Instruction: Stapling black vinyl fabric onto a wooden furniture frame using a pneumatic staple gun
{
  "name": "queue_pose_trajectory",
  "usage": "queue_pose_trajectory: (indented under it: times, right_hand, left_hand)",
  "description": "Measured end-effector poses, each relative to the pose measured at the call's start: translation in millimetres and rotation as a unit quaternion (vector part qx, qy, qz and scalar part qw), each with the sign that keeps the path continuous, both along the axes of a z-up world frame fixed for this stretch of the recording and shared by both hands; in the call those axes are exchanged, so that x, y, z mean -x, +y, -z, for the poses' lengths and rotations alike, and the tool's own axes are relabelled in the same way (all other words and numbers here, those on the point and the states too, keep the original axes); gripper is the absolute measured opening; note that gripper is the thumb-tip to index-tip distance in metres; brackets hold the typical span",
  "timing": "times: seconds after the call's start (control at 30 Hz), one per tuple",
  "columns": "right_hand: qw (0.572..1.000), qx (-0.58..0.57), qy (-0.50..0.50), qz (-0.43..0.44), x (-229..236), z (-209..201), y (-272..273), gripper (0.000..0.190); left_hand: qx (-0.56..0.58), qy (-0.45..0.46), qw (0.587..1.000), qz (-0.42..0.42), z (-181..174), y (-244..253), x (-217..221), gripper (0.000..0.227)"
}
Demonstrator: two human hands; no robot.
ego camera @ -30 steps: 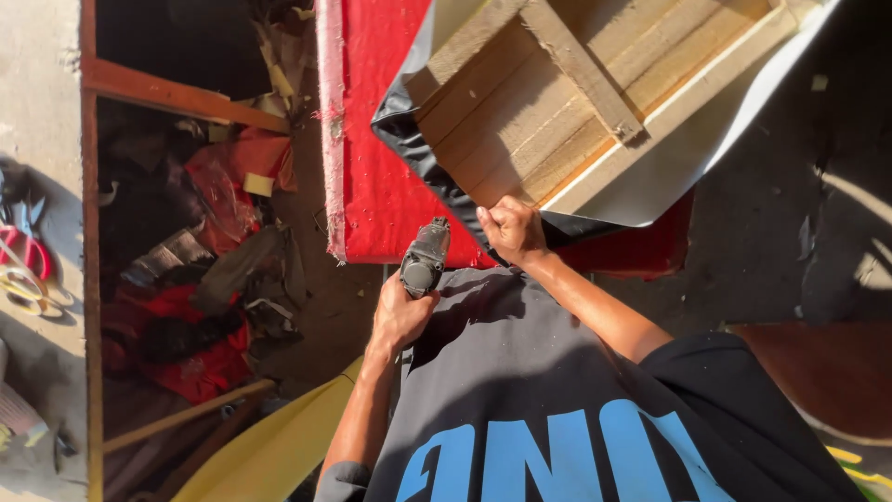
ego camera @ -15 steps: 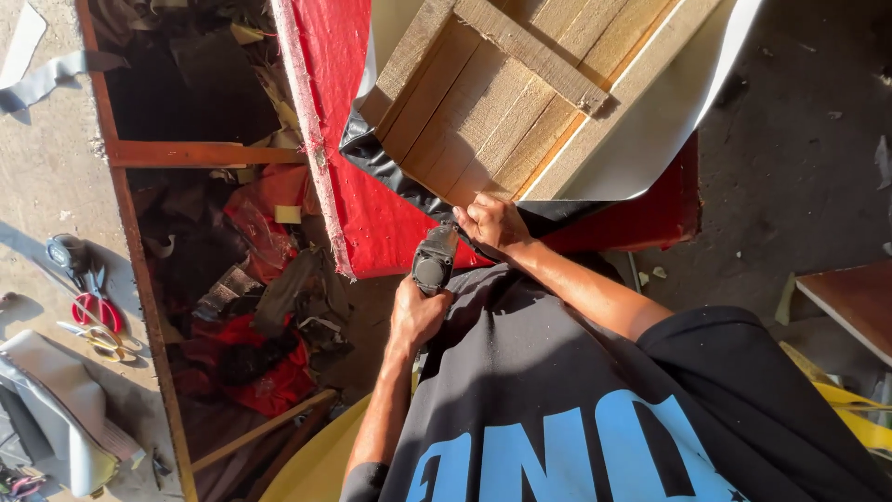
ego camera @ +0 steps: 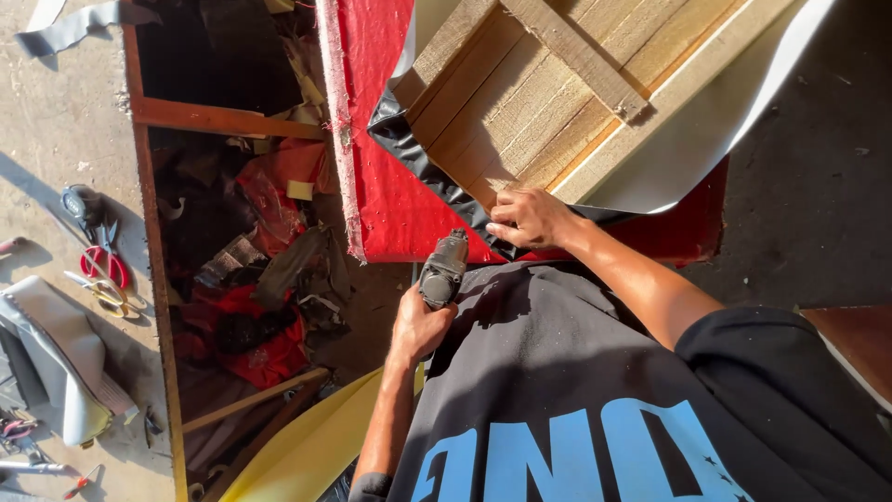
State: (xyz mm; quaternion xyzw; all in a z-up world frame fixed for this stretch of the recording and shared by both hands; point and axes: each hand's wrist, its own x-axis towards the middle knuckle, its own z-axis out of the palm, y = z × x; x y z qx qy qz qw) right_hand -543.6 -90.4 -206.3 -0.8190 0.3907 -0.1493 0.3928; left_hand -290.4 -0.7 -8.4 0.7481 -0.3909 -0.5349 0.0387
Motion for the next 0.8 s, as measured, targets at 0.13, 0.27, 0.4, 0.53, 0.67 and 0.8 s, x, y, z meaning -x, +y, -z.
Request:
queue_pose_trajectory:
  times: [0.13,0.27,0.4,0.53,0.67,0.8]
  right_hand:
    - [0.999,0.036,-0.038,0.015,-3,49,8,0.037]
    - [0.995,0.032,-0.070,0.063,-6,36,9,0.034]
    - [0.989,0.034,-0.085,0.120,-8,10,11,0.033]
    - [0.989,0.019,-0.090,0.114,-9,10,8,0.029]
    - [0.990,0.020,-0.088,0.110,-9,17,8,0.027]
    - [0.990,0.003,-0.096,0.104,-4,-8,5,0.026]
  left_hand:
    - [-0.020,-0.008,1.000,0.017,-7,-10,12,0.034]
    - [-0.035,-0.014,0.999,0.031,-12,-16,23,0.035]
    - [-0.040,-0.024,0.998,0.033,-1,-16,23,0.036]
    - [-0.054,-0.035,0.997,0.043,-4,-27,35,0.035]
    - [-0.049,-0.044,0.997,0.027,11,-21,37,0.031]
    - [-0.052,-0.031,0.998,0.025,17,-12,36,0.031]
